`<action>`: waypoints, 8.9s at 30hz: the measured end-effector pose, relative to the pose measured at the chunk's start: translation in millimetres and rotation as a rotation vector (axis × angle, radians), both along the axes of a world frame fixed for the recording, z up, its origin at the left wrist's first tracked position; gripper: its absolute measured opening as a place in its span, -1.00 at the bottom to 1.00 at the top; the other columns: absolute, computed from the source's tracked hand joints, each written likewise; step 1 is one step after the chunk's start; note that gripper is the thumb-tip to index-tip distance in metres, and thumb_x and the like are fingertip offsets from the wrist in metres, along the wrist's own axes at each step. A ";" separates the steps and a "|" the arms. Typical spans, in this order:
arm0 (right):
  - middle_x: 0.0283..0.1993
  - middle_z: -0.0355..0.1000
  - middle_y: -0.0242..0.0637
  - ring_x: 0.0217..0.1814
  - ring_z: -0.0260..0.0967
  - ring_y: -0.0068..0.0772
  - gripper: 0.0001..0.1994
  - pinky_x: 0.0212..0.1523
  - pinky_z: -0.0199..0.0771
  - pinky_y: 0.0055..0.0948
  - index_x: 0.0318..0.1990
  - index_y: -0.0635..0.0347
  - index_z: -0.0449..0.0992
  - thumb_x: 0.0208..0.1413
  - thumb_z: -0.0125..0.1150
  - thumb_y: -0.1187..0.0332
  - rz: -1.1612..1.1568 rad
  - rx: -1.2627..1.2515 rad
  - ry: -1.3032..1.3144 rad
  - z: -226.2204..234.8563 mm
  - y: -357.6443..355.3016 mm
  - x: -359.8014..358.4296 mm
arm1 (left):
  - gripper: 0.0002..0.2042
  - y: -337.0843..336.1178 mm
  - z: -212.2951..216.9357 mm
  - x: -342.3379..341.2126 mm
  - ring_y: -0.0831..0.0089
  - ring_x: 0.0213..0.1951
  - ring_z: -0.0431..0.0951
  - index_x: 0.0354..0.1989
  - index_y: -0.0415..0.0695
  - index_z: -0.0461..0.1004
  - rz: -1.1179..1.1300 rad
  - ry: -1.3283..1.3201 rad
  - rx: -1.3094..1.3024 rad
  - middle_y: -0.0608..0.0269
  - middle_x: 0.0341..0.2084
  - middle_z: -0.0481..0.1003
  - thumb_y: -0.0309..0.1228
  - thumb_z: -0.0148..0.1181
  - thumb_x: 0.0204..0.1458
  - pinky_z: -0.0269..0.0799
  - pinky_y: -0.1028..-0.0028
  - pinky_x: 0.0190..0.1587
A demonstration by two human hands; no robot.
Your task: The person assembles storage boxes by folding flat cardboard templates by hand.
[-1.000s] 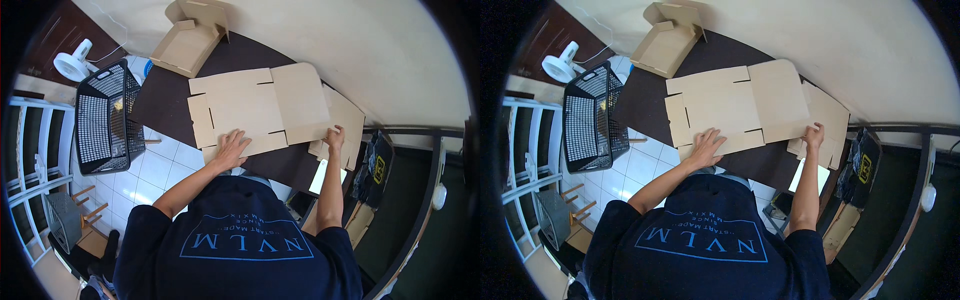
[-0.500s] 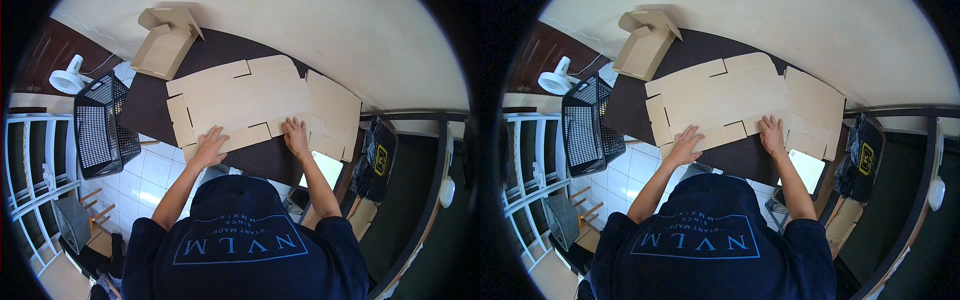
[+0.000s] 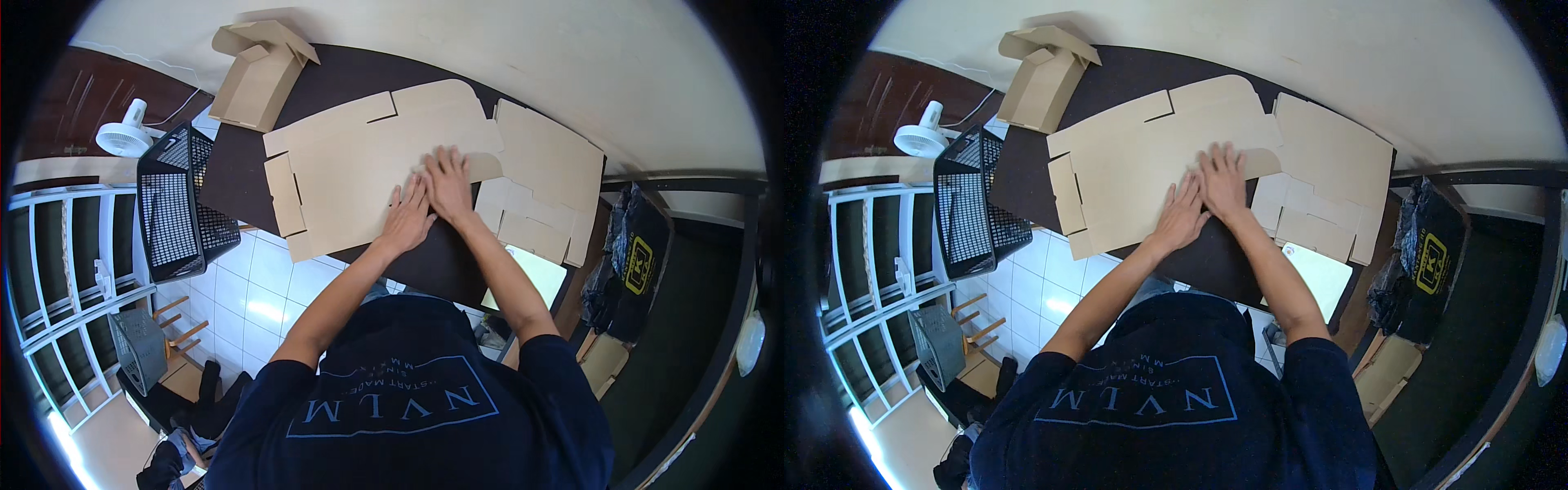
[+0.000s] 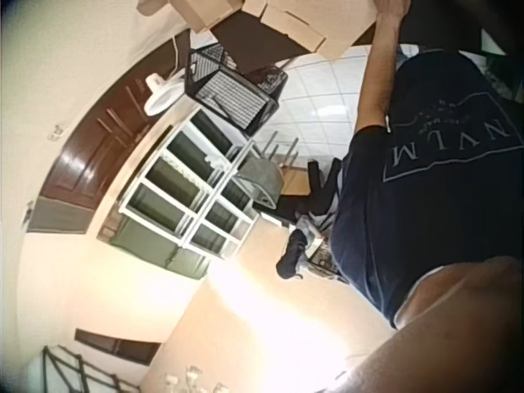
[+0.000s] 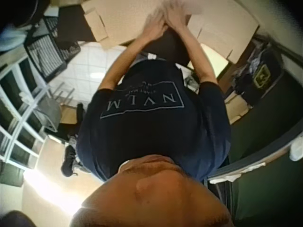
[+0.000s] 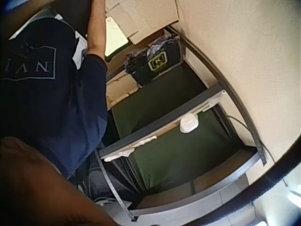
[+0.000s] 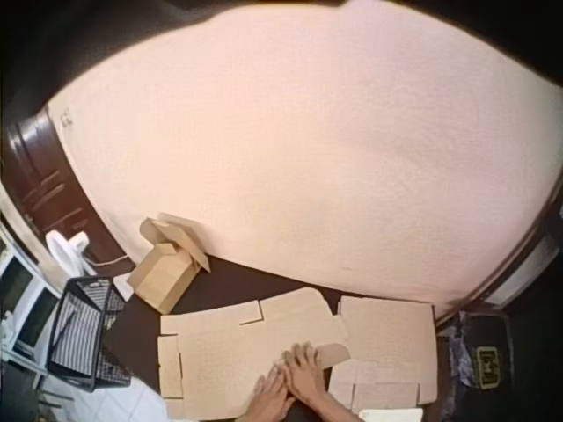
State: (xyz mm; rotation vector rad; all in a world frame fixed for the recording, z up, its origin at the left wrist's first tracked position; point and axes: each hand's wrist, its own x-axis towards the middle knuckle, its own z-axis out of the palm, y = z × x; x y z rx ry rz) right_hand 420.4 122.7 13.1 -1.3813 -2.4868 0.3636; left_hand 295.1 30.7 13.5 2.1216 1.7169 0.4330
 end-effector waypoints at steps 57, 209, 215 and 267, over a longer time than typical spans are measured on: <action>-0.28 0.56 0.01 -0.25 0.56 -0.01 -0.85 -0.18 0.54 -0.23 -0.23 0.32 0.61 0.15 0.19 0.43 -0.153 -0.373 0.314 56.0 -92.1 11.8 | -0.59 -80.7 23.0 -187.6 -0.08 0.26 0.33 0.01 -0.15 0.51 0.032 -0.316 -0.292 -0.08 0.09 0.46 -0.53 0.17 -0.12 0.25 0.14 0.29; -0.19 0.32 -0.03 -0.13 0.33 -0.01 -0.49 -0.05 0.42 -0.16 0.23 0.16 0.44 0.05 0.25 0.48 -0.040 -0.354 0.195 -5.8 -103.8 -212.2 | -0.44 -7.9 -17.6 -252.6 0.00 0.32 0.16 0.31 -0.30 0.27 0.348 0.165 -0.006 0.10 0.37 0.20 -0.12 -0.16 0.29 0.13 -0.09 0.12; -0.15 0.46 -0.02 -0.13 0.43 -0.11 -0.53 -0.08 0.45 -0.21 0.23 0.27 0.35 0.17 0.23 0.37 -0.242 -0.524 0.479 -5.7 -101.9 -215.8 | -0.59 -67.7 42.0 -247.9 0.05 0.07 0.46 0.00 -0.21 0.55 0.259 -0.310 -0.429 -0.01 -0.05 0.55 -0.13 -0.05 0.28 0.28 0.04 0.05; -0.07 0.49 0.03 0.07 0.36 0.11 -0.79 0.19 0.27 0.03 -0.18 0.31 0.52 -0.02 0.16 0.49 0.016 0.099 0.146 3.9 68.9 -313.5 | -0.58 72.6 -38.2 -345.2 0.46 -0.14 0.56 0.14 -0.24 0.39 0.854 -0.955 -0.152 0.14 -0.15 0.58 -0.71 0.12 0.06 0.45 0.48 -0.02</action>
